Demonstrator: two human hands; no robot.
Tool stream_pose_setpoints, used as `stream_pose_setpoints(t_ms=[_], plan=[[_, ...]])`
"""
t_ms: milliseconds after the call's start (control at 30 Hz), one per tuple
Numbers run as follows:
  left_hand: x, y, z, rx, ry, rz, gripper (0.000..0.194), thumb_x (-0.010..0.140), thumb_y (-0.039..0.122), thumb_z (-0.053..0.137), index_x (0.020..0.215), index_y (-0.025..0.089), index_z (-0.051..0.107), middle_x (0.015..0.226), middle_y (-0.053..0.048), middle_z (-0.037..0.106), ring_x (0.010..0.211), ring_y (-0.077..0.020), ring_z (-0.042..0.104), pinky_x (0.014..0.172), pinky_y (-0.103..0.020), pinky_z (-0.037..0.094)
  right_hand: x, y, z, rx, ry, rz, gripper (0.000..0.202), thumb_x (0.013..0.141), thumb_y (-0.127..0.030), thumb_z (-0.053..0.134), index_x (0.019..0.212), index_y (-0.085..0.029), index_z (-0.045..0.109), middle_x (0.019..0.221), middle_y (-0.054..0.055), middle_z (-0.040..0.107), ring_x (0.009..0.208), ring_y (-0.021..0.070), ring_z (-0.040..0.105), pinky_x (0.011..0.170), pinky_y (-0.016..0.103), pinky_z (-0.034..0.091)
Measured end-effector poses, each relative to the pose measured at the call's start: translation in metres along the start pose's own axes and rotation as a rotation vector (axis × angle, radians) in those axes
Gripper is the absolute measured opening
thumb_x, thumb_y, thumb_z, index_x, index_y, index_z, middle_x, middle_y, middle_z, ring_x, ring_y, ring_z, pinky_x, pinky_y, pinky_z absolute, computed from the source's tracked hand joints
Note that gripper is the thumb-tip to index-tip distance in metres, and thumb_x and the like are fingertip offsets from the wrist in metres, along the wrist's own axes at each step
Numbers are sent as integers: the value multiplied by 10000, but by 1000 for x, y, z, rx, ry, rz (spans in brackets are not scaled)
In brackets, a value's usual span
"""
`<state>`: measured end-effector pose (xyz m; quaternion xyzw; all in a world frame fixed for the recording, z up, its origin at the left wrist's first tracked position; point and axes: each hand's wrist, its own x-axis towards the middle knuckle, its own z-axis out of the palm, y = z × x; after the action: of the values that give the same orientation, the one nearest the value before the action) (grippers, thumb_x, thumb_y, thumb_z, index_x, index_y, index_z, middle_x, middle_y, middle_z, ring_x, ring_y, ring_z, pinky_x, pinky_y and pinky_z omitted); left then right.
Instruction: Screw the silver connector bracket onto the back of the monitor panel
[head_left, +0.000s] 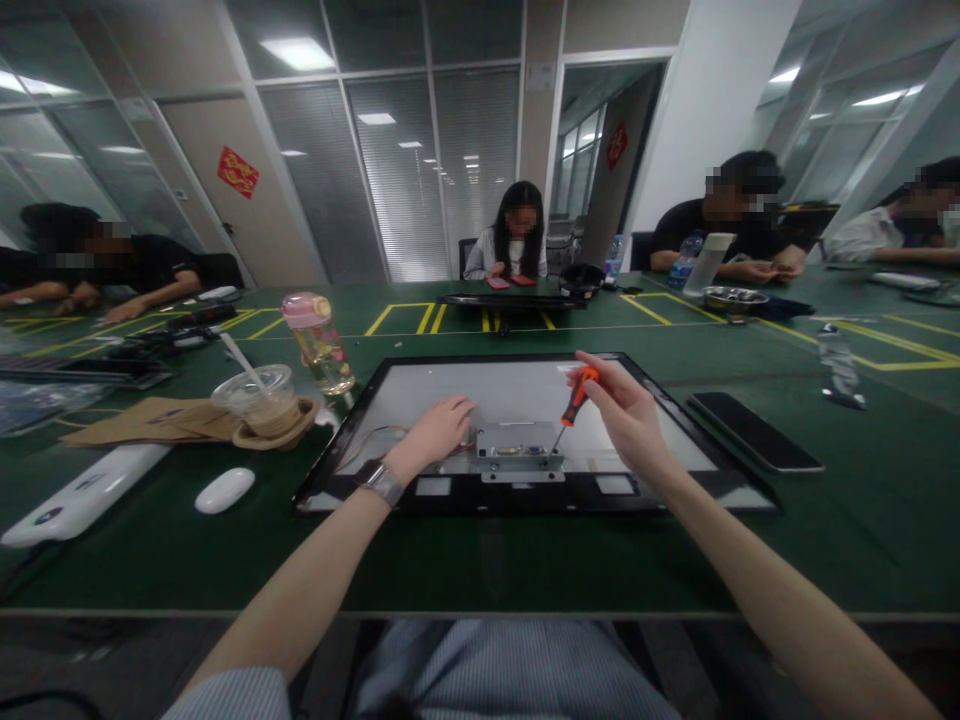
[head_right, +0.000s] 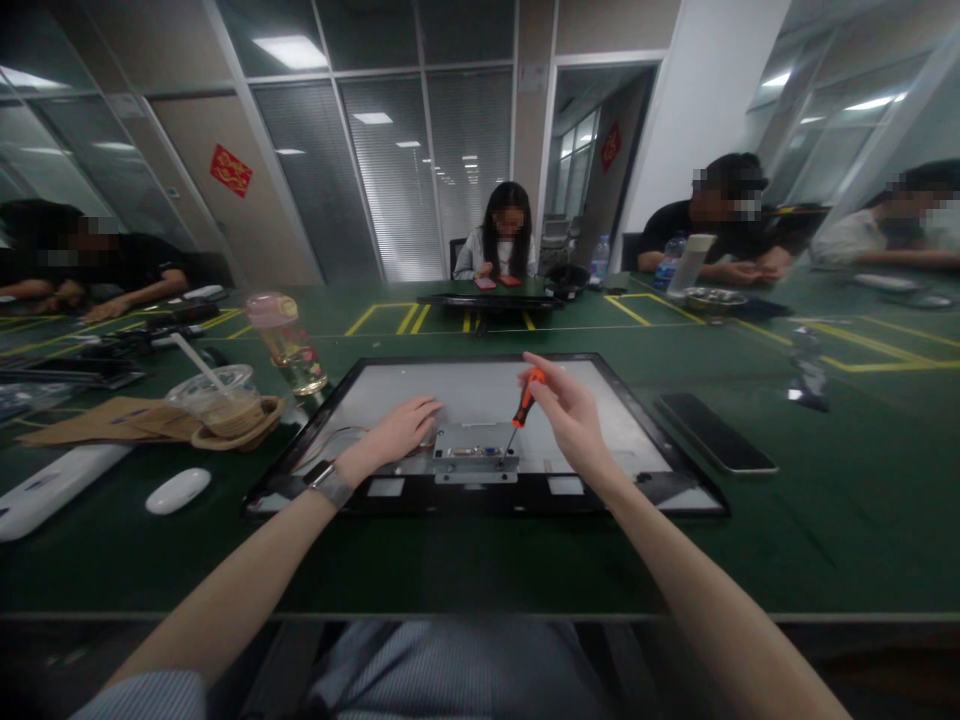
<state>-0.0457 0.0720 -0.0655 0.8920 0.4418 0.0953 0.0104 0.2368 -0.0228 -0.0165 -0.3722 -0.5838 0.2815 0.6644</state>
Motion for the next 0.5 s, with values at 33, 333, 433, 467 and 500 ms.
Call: stream_pose_setpoints(t_ms=[33, 333, 433, 467, 500], plan=[[0, 0, 0, -2, -1, 1, 438, 1062, 258, 360, 1444, 158, 550, 1555, -138, 512, 1418, -259, 516, 1201, -429, 395, -1, -1, 1, -8, -13, -18, 311, 958, -389, 651, 1261, -323, 685, 1091, 35, 749, 1041, 233, 694, 995, 473, 536], [0, 1, -1, -9, -7, -11, 449, 1060, 254, 360, 1455, 140, 541, 1554, -150, 509, 1419, -271, 512, 1207, -426, 383, -3, -2, -1, 46, -104, -53, 258, 1008, -342, 567, 1221, -351, 712, 1279, 31, 732, 1175, 263, 691, 1085, 530, 491], [0, 1, 1, -9, 4, 1, 444, 1062, 254, 353, 1445, 144, 547, 1552, -150, 511, 1415, -266, 517, 1200, -426, 391, -4, -3, 0, 32, -89, -60, 282, 1001, -335, 574, 1249, -352, 707, 1321, 32, 719, 1184, 267, 691, 1095, 549, 487], [1, 0, 1, -7, 8, 7, 440, 1061, 253, 353, 1440, 148, 550, 1551, -148, 513, 1412, -262, 520, 1197, -423, 395, -5, -4, 1, 16, -69, -60, 289, 989, -332, 597, 1258, -347, 701, 1296, 37, 728, 1165, 265, 698, 1074, 544, 507], [1, 0, 2, -2, 13, 11, 437, 1059, 251, 353, 1435, 153, 553, 1549, -144, 515, 1409, -257, 524, 1195, -418, 397, -5, -4, 2, -2, -48, -60, 297, 970, -327, 630, 1259, -341, 698, 1251, 41, 742, 1138, 261, 705, 1048, 534, 530]])
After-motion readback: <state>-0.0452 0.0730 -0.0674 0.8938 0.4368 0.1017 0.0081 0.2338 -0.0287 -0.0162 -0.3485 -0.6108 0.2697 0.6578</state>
